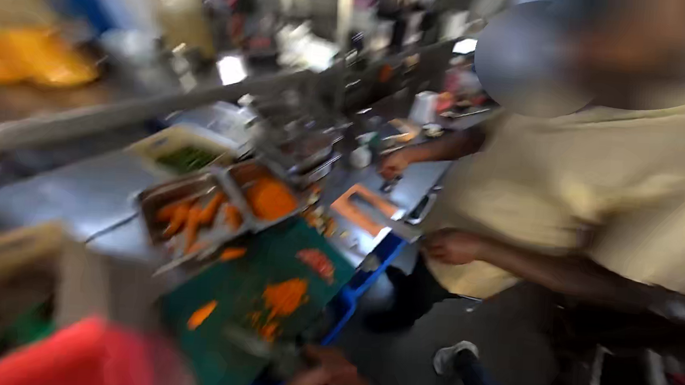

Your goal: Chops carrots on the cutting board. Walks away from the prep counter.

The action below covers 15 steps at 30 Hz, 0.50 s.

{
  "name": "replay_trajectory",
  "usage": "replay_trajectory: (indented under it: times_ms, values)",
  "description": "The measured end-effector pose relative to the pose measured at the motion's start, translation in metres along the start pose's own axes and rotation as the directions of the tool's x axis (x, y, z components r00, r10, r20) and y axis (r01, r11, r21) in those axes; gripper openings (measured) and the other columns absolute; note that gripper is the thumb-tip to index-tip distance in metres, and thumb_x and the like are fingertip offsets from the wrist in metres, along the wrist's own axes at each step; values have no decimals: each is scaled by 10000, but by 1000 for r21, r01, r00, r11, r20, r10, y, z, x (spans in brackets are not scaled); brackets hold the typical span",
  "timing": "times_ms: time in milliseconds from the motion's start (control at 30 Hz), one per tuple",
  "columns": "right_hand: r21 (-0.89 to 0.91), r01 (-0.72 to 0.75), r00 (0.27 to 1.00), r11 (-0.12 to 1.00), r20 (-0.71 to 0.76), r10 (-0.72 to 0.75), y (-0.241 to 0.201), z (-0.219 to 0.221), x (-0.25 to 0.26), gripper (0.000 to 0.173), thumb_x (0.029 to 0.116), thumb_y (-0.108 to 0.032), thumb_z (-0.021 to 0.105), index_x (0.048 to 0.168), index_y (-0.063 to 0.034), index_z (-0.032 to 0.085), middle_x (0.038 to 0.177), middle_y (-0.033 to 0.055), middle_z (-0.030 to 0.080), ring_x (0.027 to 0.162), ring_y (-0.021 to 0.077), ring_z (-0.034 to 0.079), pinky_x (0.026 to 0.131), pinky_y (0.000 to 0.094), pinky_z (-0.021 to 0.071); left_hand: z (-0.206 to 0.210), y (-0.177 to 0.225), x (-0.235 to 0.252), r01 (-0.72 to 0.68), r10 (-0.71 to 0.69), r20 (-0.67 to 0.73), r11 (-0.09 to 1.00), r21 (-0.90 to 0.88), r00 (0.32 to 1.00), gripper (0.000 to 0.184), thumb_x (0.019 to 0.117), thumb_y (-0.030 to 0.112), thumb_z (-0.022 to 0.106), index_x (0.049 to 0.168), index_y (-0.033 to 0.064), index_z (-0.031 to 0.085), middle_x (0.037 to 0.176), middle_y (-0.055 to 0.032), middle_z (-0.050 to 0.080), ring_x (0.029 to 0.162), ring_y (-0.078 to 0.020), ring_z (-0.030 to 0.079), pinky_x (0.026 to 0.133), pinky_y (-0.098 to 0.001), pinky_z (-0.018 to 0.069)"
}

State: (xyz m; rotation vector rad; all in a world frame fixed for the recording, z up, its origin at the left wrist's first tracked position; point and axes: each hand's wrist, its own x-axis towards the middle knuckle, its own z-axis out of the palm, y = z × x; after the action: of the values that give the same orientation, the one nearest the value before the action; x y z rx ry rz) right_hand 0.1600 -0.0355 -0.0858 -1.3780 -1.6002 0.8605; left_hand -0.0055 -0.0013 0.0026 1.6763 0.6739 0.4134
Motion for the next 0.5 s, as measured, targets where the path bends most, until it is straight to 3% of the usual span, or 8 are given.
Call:
replay_trajectory:
  times_ms: [33,67,133,267,400,500]
  values:
    - [-142,-103,985,984,123,121,4,6,3,325,1025,-177,586,1308,-46,679,1145,157,743,1038,279,722,933,507,580,-4,4,-5,59,-60,-50,998,-12,997,349,1002,282,673,1310,119,693,1097,-32,752,976,-132,714,910,-376,601]
    - [-239,-83,976,967,174,127,4,10,8,333,990,-190,637,1293,-60,684,1102,150,749,1000,303,731,883,543,591,-8,7,-8,113,-116,-92,993,-34,989,364,992,250,678,1322,95,686,1051,-49,751,920,-139,712,867,-365,596]
    - [-371,-27,954,928,267,134,-5,11,18,331,946,-230,676,1240,-79,689,1031,146,747,950,334,734,825,575,595,-13,-12,-15,99,-111,-170,992,-82,979,375,995,288,682,1343,147,683,999,-16,748,857,-113,699,814,-327,599]
    - [-498,-92,831,862,439,342,-27,23,36,346,952,-312,650,1207,-84,700,1073,185,735,1026,381,710,873,608,556,-19,-36,-32,37,-78,-326,991,-132,942,326,994,227,681,1314,162,699,979,5,744,815,-103,697,764,-315,616]
    - [-619,-182,797,764,363,483,-29,21,75,346,1000,-286,559,1318,-163,620,1060,157,729,996,372,715,841,601,569,-26,-48,-38,119,-115,-436,993,-17,893,333,994,304,686,1312,209,702,960,38,734,772,-81,674,712,-280,599]
    - [-658,-224,825,719,265,499,-15,5,100,334,1066,-348,468,1283,-157,633,1043,145,734,989,356,722,847,577,575,-33,-54,-32,207,-111,-509,969,136,854,324,998,350,659,1300,244,706,1012,61,719,836,-62,666,756,-267,592]
